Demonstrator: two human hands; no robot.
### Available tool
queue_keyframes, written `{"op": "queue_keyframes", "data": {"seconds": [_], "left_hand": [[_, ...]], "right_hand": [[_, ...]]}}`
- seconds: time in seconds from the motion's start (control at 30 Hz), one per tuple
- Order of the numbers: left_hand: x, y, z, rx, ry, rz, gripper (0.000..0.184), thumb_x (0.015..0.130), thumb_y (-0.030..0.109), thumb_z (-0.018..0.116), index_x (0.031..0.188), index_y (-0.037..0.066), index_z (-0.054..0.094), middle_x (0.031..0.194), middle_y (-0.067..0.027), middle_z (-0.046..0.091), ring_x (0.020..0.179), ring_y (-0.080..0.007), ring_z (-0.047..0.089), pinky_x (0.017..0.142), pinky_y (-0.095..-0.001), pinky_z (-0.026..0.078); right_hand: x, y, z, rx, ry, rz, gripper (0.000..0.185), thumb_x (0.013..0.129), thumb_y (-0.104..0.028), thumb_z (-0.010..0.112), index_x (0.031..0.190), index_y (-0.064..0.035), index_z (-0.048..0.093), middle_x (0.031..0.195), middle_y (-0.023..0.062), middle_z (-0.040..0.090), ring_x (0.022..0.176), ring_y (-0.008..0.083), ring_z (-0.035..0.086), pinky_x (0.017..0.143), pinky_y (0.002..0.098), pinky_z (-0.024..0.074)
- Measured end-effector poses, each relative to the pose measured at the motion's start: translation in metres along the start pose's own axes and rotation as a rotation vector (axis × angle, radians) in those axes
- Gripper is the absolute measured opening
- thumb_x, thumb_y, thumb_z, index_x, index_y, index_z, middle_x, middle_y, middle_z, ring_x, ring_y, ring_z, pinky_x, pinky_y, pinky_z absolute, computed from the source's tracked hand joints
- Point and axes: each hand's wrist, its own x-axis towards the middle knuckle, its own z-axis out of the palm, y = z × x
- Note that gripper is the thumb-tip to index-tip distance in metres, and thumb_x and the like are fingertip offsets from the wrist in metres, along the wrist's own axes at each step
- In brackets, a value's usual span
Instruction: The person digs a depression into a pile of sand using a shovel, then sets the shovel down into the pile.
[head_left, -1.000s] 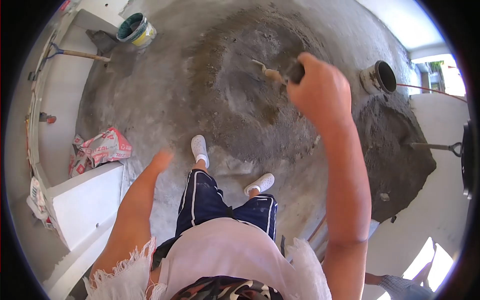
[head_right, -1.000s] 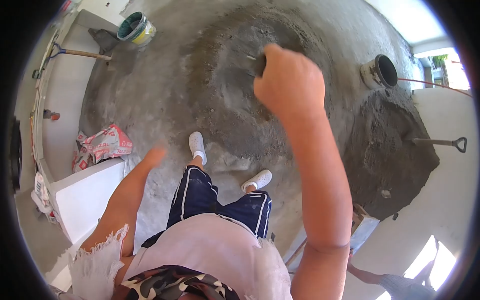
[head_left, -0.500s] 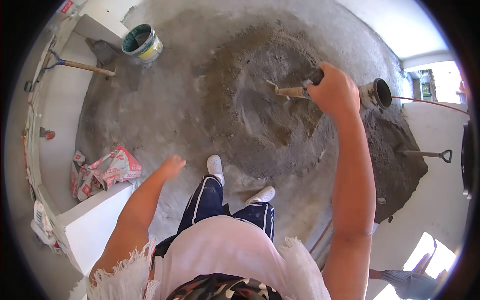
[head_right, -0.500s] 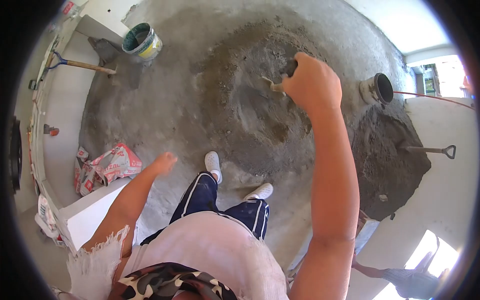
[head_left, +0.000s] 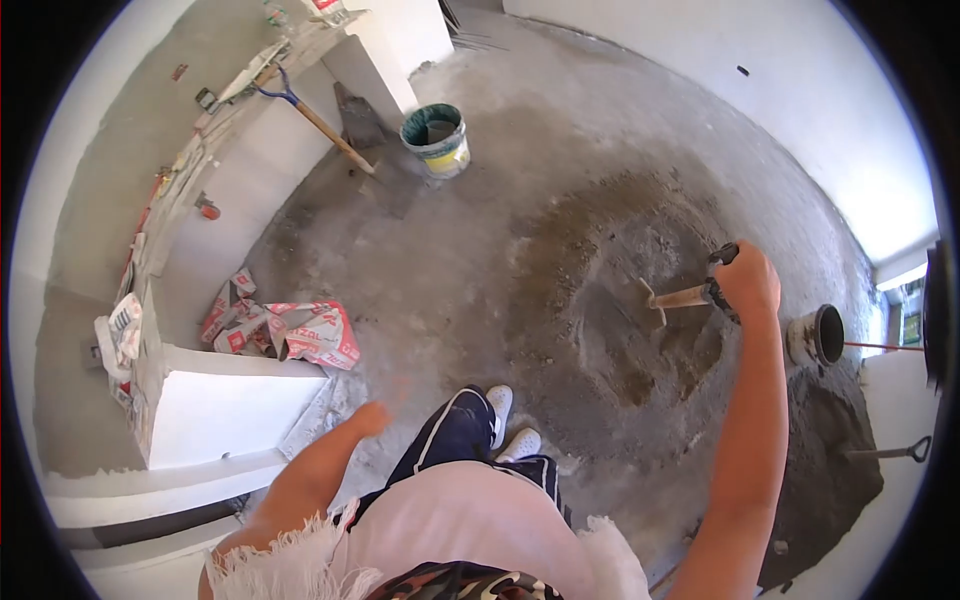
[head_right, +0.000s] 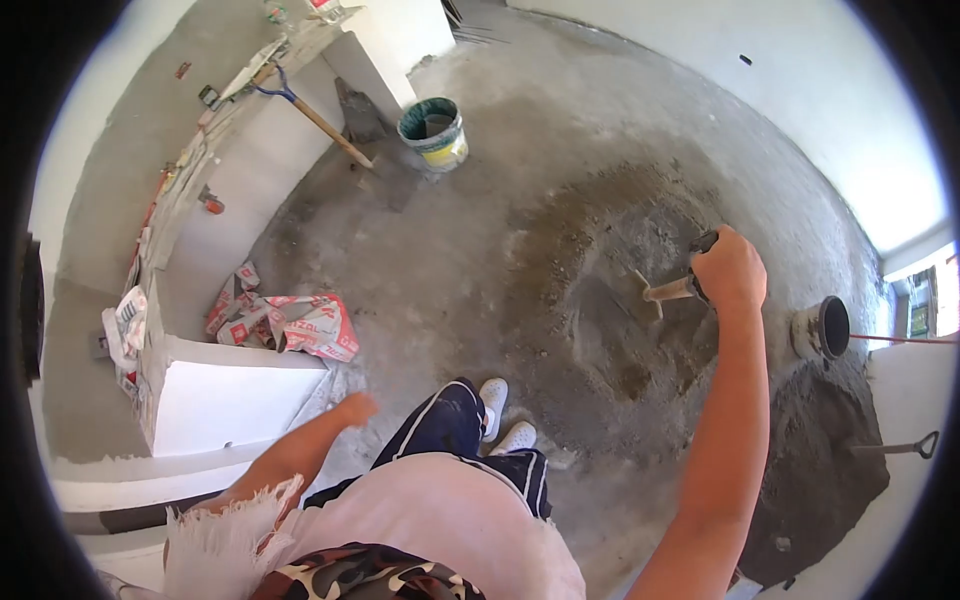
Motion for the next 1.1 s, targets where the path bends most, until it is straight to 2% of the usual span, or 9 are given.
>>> {"op": "queue_keyframes", "data": {"seconds": [0.03,0.07,0.1,0.2,0.3,0.43,0.63,0.73,1.1], "left_hand": [[-0.015,-0.041,0.012,0.231,-0.177,0.01,0.034,0.086,0.034,0.055,0.097,0.004,0.066,0.084,-0.0217,0.068,0.078,-0.0352,0.067,0.068,-0.0458,0.053],[-0.038,-0.068,0.025,0.067,-0.244,-0.195,0.034,0.086,0.032,0.058,0.095,0.0,0.065,0.077,-0.0206,0.068,0.065,-0.0302,0.068,0.059,-0.0404,0.054],[-0.061,-0.077,0.034,-0.278,-0.13,-0.615,0.037,0.087,0.033,0.061,0.092,-0.004,0.063,0.074,-0.0191,0.068,0.058,-0.0255,0.067,0.051,-0.039,0.053],[-0.092,-0.127,0.051,-0.303,-0.201,-0.469,0.041,0.086,0.036,0.063,0.09,-0.004,0.063,0.078,-0.0183,0.068,0.059,-0.0247,0.067,0.05,-0.041,0.054],[-0.102,-0.092,0.034,-0.557,-0.009,-0.719,0.042,0.086,0.039,0.062,0.089,-0.003,0.063,0.083,-0.0164,0.068,0.06,-0.0256,0.067,0.05,-0.0411,0.054],[-0.041,-0.077,-0.006,-0.595,0.001,-0.449,0.041,0.085,0.038,0.063,0.092,-0.003,0.063,0.085,-0.0156,0.067,0.061,-0.0232,0.067,0.053,-0.0382,0.055],[0.043,-0.033,-0.123,-0.412,0.257,0.051,0.052,0.081,0.042,0.067,0.109,-0.001,0.061,0.103,-0.0247,0.066,0.099,-0.0378,0.063,0.084,-0.0432,0.05],[0.073,-0.042,-0.174,-0.254,0.317,0.161,0.051,0.08,0.043,0.067,0.109,0.0,0.062,0.103,-0.0244,0.066,0.098,-0.0373,0.063,0.085,-0.0435,0.049],[0.091,-0.085,-0.266,-0.221,0.301,0.031,0.049,0.081,0.041,0.065,0.109,0.001,0.061,0.106,-0.0238,0.064,0.099,-0.0379,0.062,0.086,-0.0439,0.049]], "right_hand": [[0.003,-0.002,0.0,-0.011,-0.002,0.003,0.029,0.073,-0.019,0.06,0.099,-0.0077,0.067,0.1,0.0154,0.069,0.098,0.0342,0.064,0.083,0.0437,0.0502],[0.007,-0.004,0.0,-0.026,-0.005,0.004,0.03,0.073,-0.019,0.06,0.1,-0.0075,0.067,0.101,0.0155,0.068,0.099,0.0343,0.064,0.084,0.0438,0.0501],[0.012,-0.006,0.003,-0.022,0.004,-0.006,0.03,0.073,-0.019,0.06,0.1,-0.0075,0.067,0.101,0.0155,0.068,0.099,0.0343,0.064,0.084,0.0438,0.0501],[0.025,-0.017,0.007,-0.025,0.042,-0.005,0.031,0.073,-0.019,0.06,0.101,-0.0071,0.067,0.103,0.0154,0.068,0.1,0.0345,0.063,0.085,0.0439,0.0501],[0.032,-0.041,0.004,-0.045,0.006,0.016,0.032,0.073,-0.019,0.061,0.102,-0.0061,0.066,0.103,0.016,0.068,0.101,0.0353,0.063,0.085,0.044,0.0499],[0.046,-0.071,0.004,-0.027,-0.025,0.028,0.036,0.072,-0.021,0.062,0.103,-0.0053,0.066,0.104,0.0179,0.068,0.101,0.0371,0.063,0.085,0.0447,0.0496],[0.064,-0.092,0.016,-0.018,0.021,0.041,0.036,0.067,-0.021,0.063,0.097,-0.002,0.067,0.098,0.0219,0.067,0.096,0.0409,0.063,0.082,0.0463,0.0493],[0.057,-0.104,0.021,0.03,0.065,0.074,0.037,0.066,-0.019,0.062,0.096,0.0016,0.066,0.094,0.0251,0.066,0.093,0.0428,0.063,0.08,0.0463,0.0494],[0.068,-0.094,0.052,-0.037,0.237,0.08,0.033,0.065,-0.015,0.06,0.09,0.0053,0.064,0.086,0.0266,0.065,0.087,0.0442,0.063,0.078,0.047,0.0476]]}}
